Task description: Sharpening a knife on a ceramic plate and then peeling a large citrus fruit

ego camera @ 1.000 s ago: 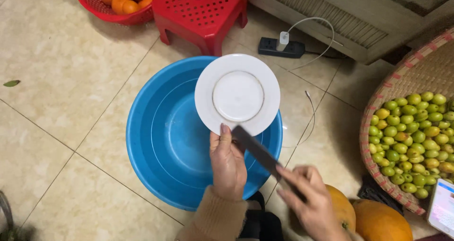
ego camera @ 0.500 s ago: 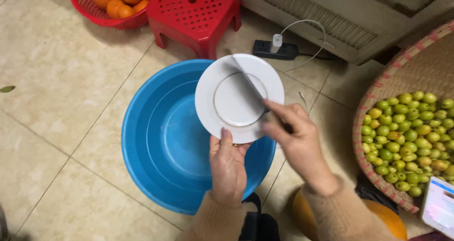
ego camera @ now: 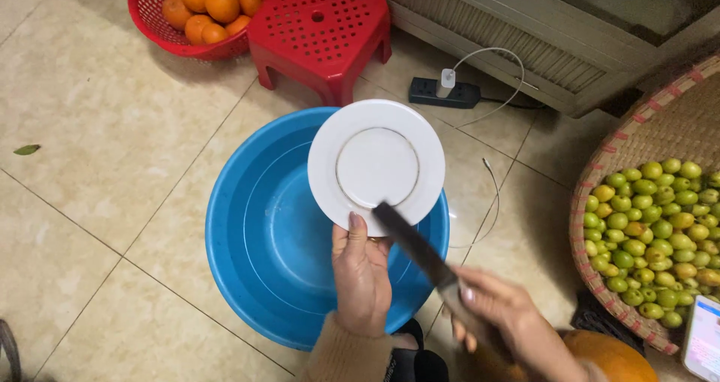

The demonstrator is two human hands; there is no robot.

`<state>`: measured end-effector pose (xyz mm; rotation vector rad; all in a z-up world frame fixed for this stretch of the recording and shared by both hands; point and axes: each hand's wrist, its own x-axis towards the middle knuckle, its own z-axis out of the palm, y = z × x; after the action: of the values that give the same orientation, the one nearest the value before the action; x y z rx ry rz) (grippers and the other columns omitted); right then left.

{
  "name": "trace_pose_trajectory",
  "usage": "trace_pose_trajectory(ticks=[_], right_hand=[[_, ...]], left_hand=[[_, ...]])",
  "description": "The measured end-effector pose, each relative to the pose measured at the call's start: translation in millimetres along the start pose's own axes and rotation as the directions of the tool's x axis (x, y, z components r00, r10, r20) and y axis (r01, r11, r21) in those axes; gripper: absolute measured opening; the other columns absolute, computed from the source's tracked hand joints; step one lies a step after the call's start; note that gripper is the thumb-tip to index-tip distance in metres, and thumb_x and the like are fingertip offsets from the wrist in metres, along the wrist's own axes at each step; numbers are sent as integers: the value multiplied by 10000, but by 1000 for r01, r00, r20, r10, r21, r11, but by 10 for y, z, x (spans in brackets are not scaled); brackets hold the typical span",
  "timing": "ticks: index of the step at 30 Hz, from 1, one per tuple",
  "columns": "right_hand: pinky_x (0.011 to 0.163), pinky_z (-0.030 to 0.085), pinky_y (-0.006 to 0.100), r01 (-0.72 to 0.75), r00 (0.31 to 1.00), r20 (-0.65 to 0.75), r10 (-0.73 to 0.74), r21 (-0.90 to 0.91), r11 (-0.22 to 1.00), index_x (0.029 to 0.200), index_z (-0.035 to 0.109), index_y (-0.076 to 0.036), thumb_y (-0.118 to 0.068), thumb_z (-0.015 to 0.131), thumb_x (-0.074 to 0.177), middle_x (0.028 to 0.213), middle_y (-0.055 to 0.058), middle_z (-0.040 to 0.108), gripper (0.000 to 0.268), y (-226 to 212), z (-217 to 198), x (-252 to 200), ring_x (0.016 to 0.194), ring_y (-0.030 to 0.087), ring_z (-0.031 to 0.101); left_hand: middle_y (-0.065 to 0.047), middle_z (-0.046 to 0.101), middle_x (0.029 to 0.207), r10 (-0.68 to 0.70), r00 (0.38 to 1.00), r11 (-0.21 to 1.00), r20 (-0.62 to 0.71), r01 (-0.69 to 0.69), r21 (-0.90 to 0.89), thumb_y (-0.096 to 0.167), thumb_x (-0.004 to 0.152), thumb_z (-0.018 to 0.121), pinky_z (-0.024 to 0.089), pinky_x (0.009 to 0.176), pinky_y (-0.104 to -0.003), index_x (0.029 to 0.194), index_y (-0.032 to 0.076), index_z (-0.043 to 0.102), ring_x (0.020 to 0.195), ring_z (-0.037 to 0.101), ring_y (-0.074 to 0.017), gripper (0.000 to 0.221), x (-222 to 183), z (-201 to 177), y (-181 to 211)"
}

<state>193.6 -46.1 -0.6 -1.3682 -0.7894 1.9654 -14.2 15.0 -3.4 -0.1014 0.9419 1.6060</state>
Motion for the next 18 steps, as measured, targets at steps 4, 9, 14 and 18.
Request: trace_pose_trajectory(ticks=[4,9,14,18], right_hand=[[383,424,332,25,984,-172,-52,-155,988,1381,675,-11,-167,616,892,618,292,710,516,-715,347,398,399,294,588],[911,441,252,512,676,7,-737,-724,463,1294,737,-167,-185,867,790,1025,25,557,520,-743,407,837,975,152,560],[882,461,271,429,756,44,-653,-786,444,1337,729,-196,-184,809,843,987,22,524,501,133,-3,304,943,166,580],[896,555,231,666,718,365,-593,-608,432,1336,675,-14,-203,812,870,1044,64,700,521,504,-525,-59,972,166,733]], left_hand=[[-160,647,1424,23,999,998,39,-26,56,224,963,524,566,944,-490,1494,95,507,1208,649,-342,548,-90,137,120],[-179,663,1405,-43,999,998,-29,45,42,237,947,533,553,946,-503,1472,104,532,1197,656,-364,542,-62,208,68],[-174,651,1413,-27,999,999,-37,29,33,215,962,517,532,967,-497,1500,125,506,1225,632,-348,546,156,145,101],[-194,675,1351,58,997,990,-58,-50,135,205,966,532,560,812,-416,1539,120,473,1118,672,-330,582,438,220,202]])
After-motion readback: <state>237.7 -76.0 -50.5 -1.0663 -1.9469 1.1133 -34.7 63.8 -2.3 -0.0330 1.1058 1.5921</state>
